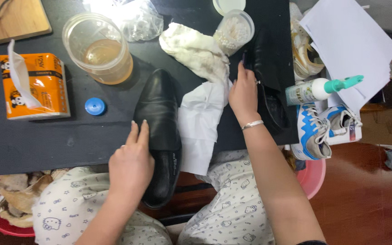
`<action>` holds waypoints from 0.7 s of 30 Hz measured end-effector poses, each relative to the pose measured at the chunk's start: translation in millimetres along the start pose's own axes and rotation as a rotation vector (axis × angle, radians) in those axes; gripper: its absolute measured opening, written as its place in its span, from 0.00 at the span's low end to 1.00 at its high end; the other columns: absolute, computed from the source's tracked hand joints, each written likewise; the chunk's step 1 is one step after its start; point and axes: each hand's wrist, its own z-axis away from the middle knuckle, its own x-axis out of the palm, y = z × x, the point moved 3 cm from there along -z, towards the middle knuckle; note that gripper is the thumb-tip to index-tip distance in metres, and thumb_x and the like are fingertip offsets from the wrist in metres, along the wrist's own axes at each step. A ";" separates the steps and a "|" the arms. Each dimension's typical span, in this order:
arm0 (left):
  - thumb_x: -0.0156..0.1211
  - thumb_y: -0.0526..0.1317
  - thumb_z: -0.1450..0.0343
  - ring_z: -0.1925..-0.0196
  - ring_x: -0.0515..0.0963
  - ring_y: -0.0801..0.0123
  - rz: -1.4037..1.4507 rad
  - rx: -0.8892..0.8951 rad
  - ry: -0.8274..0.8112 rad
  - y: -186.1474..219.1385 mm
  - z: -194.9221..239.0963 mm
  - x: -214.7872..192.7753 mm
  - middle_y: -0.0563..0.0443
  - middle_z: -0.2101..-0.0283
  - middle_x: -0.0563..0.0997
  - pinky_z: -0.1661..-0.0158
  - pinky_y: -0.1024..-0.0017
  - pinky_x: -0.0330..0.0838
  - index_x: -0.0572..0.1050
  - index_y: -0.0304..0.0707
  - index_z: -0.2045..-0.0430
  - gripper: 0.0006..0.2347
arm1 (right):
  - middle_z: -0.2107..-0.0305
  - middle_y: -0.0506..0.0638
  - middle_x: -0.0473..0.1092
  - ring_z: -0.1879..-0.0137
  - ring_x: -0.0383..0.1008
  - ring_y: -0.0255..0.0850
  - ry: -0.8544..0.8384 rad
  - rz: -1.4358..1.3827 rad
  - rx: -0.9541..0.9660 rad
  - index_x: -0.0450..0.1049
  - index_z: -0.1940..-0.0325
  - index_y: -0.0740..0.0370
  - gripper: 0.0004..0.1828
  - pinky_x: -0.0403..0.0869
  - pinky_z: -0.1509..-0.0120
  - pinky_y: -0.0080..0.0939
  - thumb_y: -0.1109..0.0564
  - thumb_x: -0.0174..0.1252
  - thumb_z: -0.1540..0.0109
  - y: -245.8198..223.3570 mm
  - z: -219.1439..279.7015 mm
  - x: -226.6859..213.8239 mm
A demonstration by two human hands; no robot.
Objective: The person cleans a black leather shoe by first wiping it with a tissue, then scrubbing with a toothbrush dipped in liquid, and finally wiping again with fresh tissues. The person handles the shoe, tissues, toothbrush, and a liquid container during the process.
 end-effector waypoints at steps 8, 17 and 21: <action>0.59 0.26 0.43 0.65 0.86 0.49 0.053 -0.003 0.081 -8.4 -0.3 2.2 0.35 0.38 0.75 0.66 0.61 0.81 0.72 0.34 0.43 0.29 | 0.55 0.77 0.66 0.53 0.72 0.70 -0.198 0.079 0.285 0.61 0.32 0.76 0.35 0.72 0.47 0.59 0.63 0.56 0.44 -0.5 -14.4 14.7; 0.59 0.26 0.43 0.57 0.85 0.52 0.089 -0.002 0.167 -7.1 -7.9 4.5 0.36 0.39 0.76 0.64 0.63 0.81 0.75 0.34 0.44 0.27 | 0.55 0.73 0.69 0.52 0.72 0.70 -0.064 0.029 0.223 0.68 0.47 0.75 0.14 0.71 0.48 0.63 0.59 0.48 0.30 -5.6 5.5 -50.3; 0.59 0.26 0.42 0.54 0.84 0.51 0.108 0.045 0.188 -10.3 -11.2 6.6 0.43 0.40 0.78 0.60 0.61 0.80 0.77 0.39 0.46 0.26 | 0.55 0.69 0.70 0.51 0.72 0.64 0.048 -0.211 -0.006 0.67 0.43 0.75 0.12 0.70 0.46 0.58 0.62 0.47 0.28 -27.2 35.4 -81.9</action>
